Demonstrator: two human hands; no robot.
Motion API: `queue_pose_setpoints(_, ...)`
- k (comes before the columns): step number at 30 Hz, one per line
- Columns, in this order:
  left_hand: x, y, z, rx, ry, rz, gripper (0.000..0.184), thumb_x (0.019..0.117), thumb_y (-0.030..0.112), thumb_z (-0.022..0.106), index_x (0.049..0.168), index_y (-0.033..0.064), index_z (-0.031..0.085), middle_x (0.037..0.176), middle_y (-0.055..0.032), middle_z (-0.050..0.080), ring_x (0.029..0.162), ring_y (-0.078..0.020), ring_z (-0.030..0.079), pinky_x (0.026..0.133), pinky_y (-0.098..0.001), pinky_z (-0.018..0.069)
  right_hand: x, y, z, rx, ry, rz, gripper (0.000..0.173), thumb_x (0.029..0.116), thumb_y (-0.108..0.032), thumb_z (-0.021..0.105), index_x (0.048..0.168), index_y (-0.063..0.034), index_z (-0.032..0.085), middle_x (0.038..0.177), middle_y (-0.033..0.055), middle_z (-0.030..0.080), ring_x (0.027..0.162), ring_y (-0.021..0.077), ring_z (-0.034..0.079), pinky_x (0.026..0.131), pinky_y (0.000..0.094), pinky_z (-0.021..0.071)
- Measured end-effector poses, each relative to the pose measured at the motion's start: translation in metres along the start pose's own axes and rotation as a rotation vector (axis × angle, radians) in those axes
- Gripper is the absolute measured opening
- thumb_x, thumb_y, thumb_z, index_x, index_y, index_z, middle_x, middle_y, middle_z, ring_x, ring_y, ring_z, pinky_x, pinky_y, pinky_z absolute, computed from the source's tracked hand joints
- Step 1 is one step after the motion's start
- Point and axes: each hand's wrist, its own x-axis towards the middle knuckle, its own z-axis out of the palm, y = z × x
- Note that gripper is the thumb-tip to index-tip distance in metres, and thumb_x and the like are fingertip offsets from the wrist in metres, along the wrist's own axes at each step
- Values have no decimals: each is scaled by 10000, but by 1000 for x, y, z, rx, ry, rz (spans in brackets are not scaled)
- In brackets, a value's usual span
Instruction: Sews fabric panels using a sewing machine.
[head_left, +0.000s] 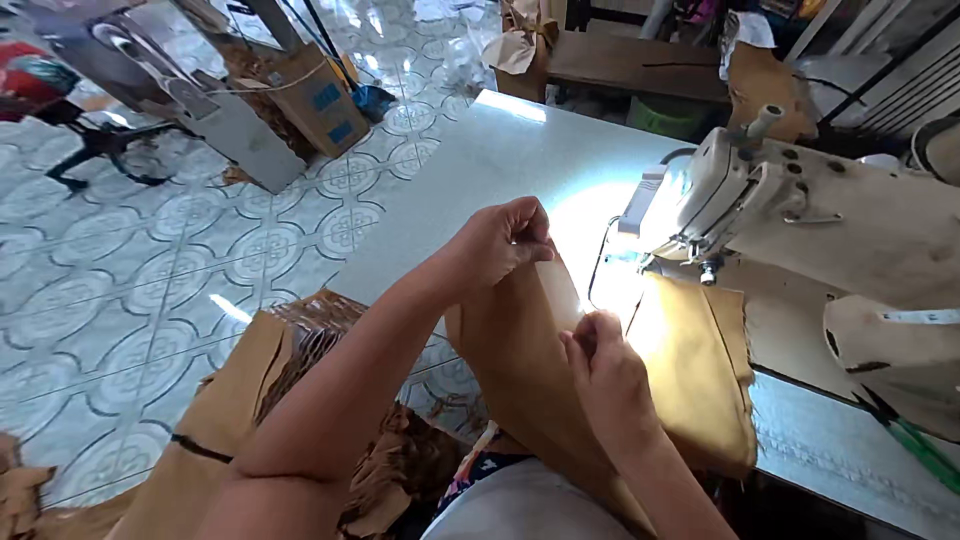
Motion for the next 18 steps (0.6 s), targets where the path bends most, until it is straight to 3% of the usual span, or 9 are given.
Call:
queue_pose_setpoints(2,-5,-2,-6,40,-48,0,54,957,57,684,995,95,694,896,36,704,812,-7,649,762,-192,541,-7,4,3,58,74,-28,243,992,-239,646,1032,0,648,788,60,657,597,113,618,551,260,548)
queue_pose_setpoints(4,-10,-3,-7,114,-70,15,99,980,93,667,1005,127,757,934,56,741,845,14,672,789,-177,553,-11,8,-2,26,132,-54,274,1000,-268,645,1061,-3,674,838,93,670,610,125,617,536,255,532)
queue_pose_setpoints(7,-13,-4,-5,225,-67,78,115,947,119,713,1023,145,795,986,24,736,923,-25,686,838,-203,564,-13,14,-12,-56,199,-71,278,993,-314,665,1081,-57,726,983,151,685,708,157,674,573,249,561)
queue_pose_setpoints(11,-13,-4,-5,274,-51,156,120,915,129,746,1019,141,806,973,15,723,936,-32,678,833,-192,559,-14,20,-16,-74,246,-60,259,973,-326,690,1052,-90,760,993,155,671,733,144,674,591,225,558)
queue_pose_setpoints(15,-7,-10,-3,319,-53,235,85,951,174,709,968,135,783,949,17,712,908,-28,669,816,-187,548,-15,22,-13,31,206,4,239,984,-295,671,1002,-78,770,915,93,703,704,82,660,622,190,555)
queue_pose_setpoints(18,9,-16,3,243,-107,182,113,1003,177,643,1003,105,730,1016,13,722,950,-33,673,867,-238,551,-8,17,-12,346,80,189,199,991,-246,662,972,-77,766,832,-19,715,670,-22,624,620,133,527)
